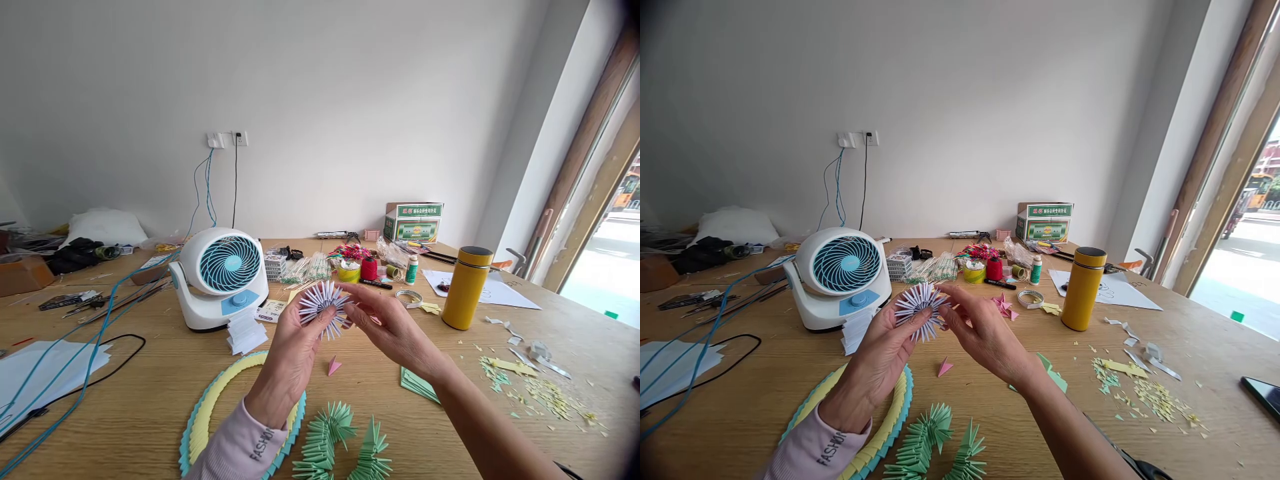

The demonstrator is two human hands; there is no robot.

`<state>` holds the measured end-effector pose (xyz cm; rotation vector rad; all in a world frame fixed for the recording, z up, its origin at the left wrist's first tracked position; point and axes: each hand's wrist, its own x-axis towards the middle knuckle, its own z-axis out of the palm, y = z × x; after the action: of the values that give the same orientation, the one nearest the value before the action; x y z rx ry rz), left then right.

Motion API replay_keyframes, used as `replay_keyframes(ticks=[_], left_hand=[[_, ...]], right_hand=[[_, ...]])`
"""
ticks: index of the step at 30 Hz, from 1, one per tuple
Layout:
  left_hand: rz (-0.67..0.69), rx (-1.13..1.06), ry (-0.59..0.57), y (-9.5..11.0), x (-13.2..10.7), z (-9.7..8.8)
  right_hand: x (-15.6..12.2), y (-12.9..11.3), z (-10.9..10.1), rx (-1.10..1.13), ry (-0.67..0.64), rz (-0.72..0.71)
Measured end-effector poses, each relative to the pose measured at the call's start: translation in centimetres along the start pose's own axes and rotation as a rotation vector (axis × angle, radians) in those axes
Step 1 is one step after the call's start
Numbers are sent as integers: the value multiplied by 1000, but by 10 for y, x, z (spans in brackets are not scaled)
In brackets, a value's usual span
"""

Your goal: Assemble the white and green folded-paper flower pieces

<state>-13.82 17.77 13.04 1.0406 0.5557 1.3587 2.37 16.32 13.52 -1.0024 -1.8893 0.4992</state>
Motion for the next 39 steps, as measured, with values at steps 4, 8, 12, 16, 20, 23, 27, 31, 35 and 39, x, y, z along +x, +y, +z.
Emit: replay_keyframes(ticks=[4, 8, 12, 16, 20, 23, 27, 31, 35, 39], left_hand=[[24, 26, 4, -1, 0, 0], [26, 38, 1, -2, 1, -1], [25, 26, -3, -4, 2, -2], [13, 18, 12, -5, 2, -2], [-21, -31, 13, -1, 2, 0], [-52, -94, -7, 3, 1, 3], [-105, -184, 45, 8, -1, 6], [-157, -228, 75, 10, -2, 5], [-146, -197, 35, 7, -2, 3], [-158, -197, 37, 7, -1, 3]], right_hand=[[1, -2, 2, -26, 7, -24], [1, -2, 3, -15, 3, -49], [1, 1, 2, -15, -8, -38], [0, 4, 1, 37, -5, -18], [-1, 6, 2, 102, 16, -18], [1, 7, 2, 137, 25, -12], [2, 11, 3, 176, 23, -6], [2, 15, 3, 232, 11, 4], [2, 16, 3, 266, 18, 14], [2, 13, 2, 277, 39, 32]])
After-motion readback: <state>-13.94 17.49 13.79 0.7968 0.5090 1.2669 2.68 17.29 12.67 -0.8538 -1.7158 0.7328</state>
